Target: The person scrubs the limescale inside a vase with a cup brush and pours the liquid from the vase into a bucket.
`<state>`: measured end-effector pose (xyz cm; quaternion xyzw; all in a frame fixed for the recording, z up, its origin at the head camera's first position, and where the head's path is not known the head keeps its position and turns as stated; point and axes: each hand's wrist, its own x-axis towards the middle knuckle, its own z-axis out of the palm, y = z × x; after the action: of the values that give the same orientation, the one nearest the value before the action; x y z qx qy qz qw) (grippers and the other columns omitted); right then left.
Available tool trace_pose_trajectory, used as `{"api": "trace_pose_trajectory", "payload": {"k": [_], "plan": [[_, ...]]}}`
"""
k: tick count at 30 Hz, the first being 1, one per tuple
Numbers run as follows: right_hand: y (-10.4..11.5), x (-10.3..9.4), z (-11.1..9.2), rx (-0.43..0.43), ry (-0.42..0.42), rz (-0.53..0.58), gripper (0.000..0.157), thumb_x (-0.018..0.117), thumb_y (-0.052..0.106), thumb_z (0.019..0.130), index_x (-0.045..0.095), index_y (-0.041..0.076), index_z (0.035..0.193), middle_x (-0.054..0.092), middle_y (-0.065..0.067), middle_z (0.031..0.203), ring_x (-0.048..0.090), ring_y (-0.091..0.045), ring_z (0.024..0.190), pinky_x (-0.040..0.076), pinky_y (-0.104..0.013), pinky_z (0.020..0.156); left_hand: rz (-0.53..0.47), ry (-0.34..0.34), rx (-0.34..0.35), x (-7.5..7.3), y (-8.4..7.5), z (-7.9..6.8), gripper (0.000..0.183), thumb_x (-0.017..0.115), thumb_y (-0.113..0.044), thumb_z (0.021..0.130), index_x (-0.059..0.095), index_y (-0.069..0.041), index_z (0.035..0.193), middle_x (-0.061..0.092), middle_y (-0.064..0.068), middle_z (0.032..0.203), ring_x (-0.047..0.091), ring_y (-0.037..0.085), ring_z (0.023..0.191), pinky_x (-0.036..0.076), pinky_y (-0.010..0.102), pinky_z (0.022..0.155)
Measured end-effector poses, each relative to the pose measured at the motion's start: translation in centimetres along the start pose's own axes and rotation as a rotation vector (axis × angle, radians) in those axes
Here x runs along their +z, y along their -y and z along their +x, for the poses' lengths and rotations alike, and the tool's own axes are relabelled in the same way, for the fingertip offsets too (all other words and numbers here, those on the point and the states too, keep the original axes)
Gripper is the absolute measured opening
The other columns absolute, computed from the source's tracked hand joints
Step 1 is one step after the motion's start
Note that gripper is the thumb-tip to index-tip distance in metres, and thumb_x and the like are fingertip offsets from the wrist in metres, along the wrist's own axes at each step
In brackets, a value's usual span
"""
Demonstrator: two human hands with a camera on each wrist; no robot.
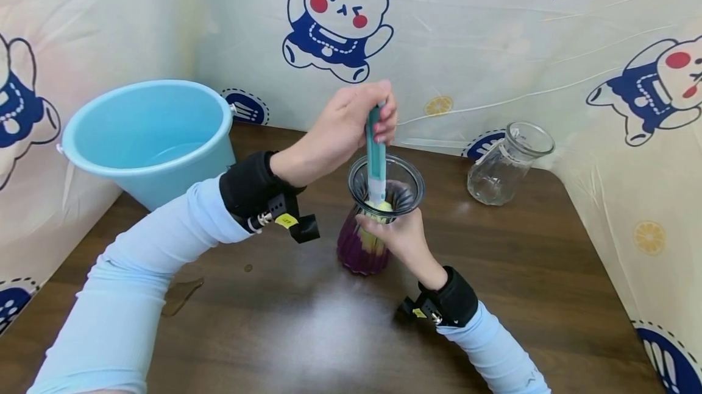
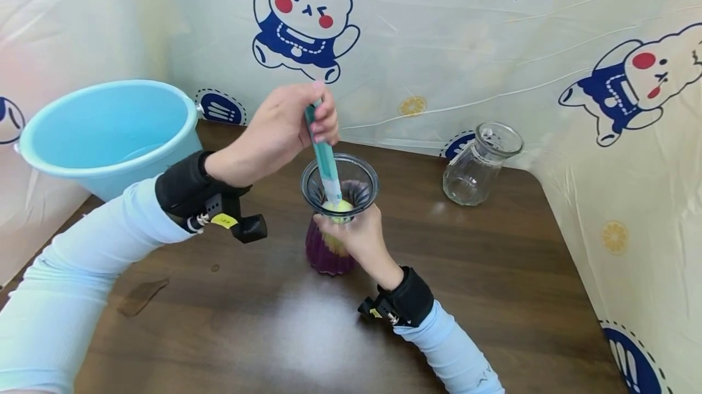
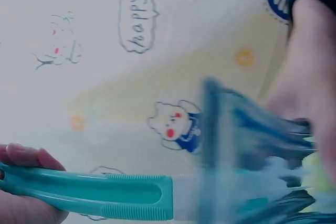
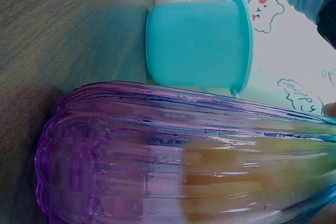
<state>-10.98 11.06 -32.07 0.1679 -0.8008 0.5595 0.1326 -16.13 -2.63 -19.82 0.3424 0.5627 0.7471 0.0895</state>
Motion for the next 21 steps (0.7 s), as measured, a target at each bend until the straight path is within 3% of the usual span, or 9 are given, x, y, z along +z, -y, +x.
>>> {"api": "trace_pose_trajectory", "payload": {"k": [5, 10, 16, 21], "plan": [[0.0, -0.2, 0.0, 0.024, 0.017, 0.010, 0.062, 0.075, -0.006, 0.066, 0.041, -0.014, 0.118, 0.053, -0.027, 0.108, 0.052, -0.031, 0.092, 0.043, -0.037, 0.081, 0.013, -0.038, 0.031, 0.0, -1.7, 0.2, 0.034, 0.025, -0.011, 0.099, 0.037, -0.002, 0.069, 0.034, 0.008, 0.062, 0.036, 0.020, 0.057, 0.036, 0.028, 0.058], [0.0, -0.1, 0.0, 0.021, 0.020, 0.013, 0.062, 0.074, -0.006, 0.066, 0.041, -0.014, 0.118, 0.052, -0.027, 0.109, 0.052, -0.029, 0.093, 0.043, -0.032, 0.081, -0.010, -0.073, 0.025, -0.2, -2.0, 0.1, 0.033, 0.025, -0.010, 0.099, 0.037, -0.002, 0.069, 0.033, 0.007, 0.063, 0.036, 0.020, 0.058, 0.035, 0.028, 0.059], [0.0, -0.1, 0.0, -0.005, 0.001, 0.026, 0.059, 0.075, -0.008, 0.065, 0.043, -0.014, 0.115, 0.054, -0.027, 0.106, 0.052, -0.030, 0.094, 0.042, -0.034, 0.082, -0.071, -0.168, -0.022, -0.6, -1.0, -0.4, 0.030, 0.026, -0.009, 0.099, 0.038, -0.001, 0.072, 0.031, 0.006, 0.066, 0.035, 0.018, 0.061, 0.033, 0.025, 0.060], [0.2, 0.0, 0.0, -0.007, -0.010, 0.004, 0.060, 0.075, -0.008, 0.065, 0.043, -0.015, 0.115, 0.054, -0.029, 0.106, 0.052, -0.035, 0.096, 0.042, -0.043, 0.084, -0.100, -0.175, -0.108, -0.3, 1.0, -1.1, 0.029, 0.024, -0.009, 0.099, 0.035, -0.002, 0.073, 0.029, 0.007, 0.070, 0.033, 0.018, 0.065, 0.030, 0.025, 0.064]]}}
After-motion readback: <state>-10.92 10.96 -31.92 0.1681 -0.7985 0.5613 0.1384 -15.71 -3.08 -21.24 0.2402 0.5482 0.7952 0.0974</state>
